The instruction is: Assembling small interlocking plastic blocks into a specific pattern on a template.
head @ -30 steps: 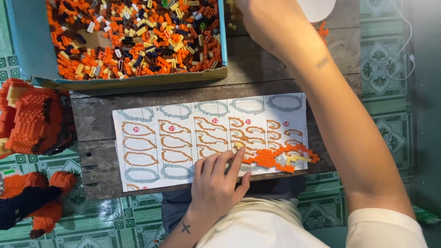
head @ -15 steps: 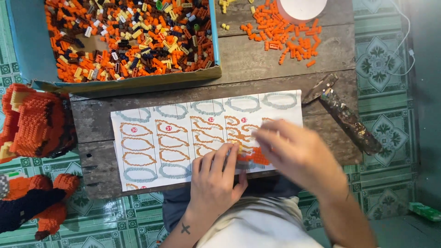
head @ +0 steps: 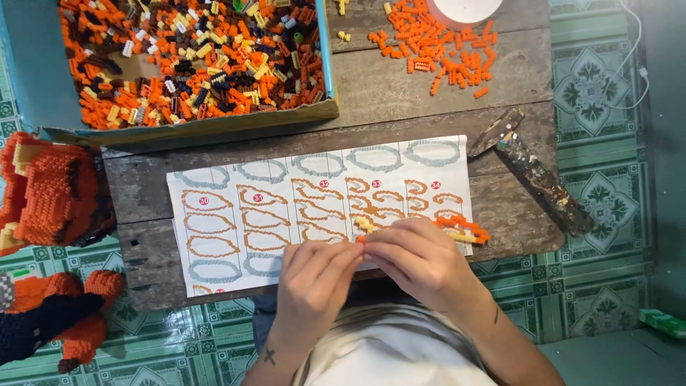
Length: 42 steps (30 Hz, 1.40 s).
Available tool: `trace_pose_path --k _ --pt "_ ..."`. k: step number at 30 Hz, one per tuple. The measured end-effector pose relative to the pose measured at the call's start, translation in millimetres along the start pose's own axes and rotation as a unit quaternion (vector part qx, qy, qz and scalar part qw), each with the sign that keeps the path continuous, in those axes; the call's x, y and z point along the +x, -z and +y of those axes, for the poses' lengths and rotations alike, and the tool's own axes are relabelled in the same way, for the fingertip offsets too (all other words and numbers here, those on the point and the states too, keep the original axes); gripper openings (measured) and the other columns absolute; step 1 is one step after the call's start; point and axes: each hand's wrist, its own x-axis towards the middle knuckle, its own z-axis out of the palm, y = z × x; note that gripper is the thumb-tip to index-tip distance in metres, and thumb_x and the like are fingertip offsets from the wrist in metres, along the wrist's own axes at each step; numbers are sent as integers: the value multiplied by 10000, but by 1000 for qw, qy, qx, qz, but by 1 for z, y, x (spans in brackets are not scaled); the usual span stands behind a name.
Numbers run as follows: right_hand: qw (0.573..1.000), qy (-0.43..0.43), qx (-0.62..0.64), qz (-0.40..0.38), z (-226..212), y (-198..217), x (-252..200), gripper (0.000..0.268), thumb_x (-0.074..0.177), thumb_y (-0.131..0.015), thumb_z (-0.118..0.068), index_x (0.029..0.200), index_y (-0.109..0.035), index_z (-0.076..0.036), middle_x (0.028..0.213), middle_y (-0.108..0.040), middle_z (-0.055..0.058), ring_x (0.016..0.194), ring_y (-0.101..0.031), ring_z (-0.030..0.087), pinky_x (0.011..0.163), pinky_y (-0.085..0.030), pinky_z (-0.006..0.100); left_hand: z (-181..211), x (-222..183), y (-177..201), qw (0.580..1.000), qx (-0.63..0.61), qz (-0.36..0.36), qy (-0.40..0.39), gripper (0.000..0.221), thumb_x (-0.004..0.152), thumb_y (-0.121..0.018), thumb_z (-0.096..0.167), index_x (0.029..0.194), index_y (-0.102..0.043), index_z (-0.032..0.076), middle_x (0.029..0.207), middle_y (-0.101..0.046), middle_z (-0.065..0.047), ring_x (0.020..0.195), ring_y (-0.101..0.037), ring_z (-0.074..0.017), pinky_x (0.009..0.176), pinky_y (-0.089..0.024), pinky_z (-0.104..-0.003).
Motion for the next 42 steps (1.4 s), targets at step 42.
trace_pose_path --k 42 --pt "992 -24 -122 32 11 -43 -13 401 878 -943 -127 1263 -843 -74 1284 -822 121 1092 -771 263 961 -562 438 -24 24 7 984 0 -55 169 97 985 -884 155 1063 -920 201 1079 -742 -30 1004 -660 -231 866 -465 -395"
